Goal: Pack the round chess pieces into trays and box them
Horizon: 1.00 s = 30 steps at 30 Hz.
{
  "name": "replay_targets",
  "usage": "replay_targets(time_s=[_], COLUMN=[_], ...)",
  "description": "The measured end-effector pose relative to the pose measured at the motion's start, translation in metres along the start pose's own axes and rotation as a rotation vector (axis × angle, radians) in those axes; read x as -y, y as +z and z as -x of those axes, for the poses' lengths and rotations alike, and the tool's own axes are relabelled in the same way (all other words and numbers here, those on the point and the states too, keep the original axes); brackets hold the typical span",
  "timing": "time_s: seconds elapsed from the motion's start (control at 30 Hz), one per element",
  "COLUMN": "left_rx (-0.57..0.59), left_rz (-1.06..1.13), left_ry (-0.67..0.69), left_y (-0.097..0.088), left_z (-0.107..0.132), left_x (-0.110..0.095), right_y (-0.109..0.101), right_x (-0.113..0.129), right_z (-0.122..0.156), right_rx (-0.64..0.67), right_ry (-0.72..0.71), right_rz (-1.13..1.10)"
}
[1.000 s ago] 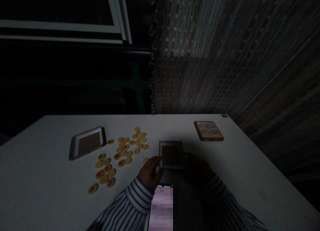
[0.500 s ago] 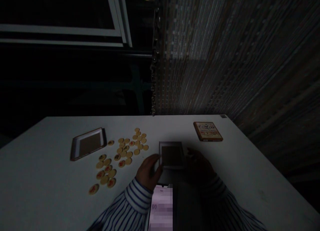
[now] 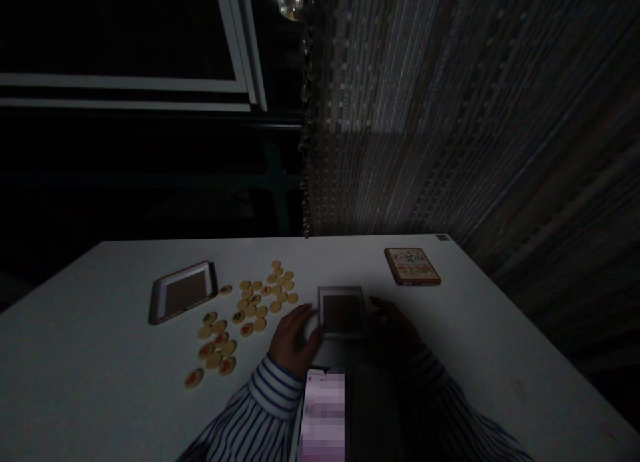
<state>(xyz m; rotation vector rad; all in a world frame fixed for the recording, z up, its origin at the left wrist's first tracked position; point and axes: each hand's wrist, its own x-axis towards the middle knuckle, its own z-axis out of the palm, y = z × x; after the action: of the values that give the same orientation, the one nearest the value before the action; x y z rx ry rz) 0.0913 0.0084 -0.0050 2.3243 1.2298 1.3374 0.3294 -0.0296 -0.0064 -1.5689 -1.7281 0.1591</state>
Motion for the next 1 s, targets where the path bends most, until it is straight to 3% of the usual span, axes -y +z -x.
replay_targets(time_s=[0.2,0.43,0.63,1.0], left_rx=[-0.063,-0.068,-0.014,-0.042], left_rz=[0.081,0.154,0.107,0.001], left_ry=[-0.111,-0.185,-0.131,-0.116], left_y=[-0.001,-0.012,-0.029,-0.064], left_z=[-0.002,-0.008,-0.006,-0.001], left_x=[-0.001,-0.007,-0.007,-0.013], right_y=[0.006,0.002,-0.004,-0.014], right_x=[-0.001,-0.001,0.002,0.016], right_z=[0.001,-0.004,-0.008,-0.014], right_rx=[-0.079,-0.115,-0.085,-0.072], right_ry=[0.106,0.064,0.060,0.013], right_rz=[-0.056,-0.087,-0.078,-0.085])
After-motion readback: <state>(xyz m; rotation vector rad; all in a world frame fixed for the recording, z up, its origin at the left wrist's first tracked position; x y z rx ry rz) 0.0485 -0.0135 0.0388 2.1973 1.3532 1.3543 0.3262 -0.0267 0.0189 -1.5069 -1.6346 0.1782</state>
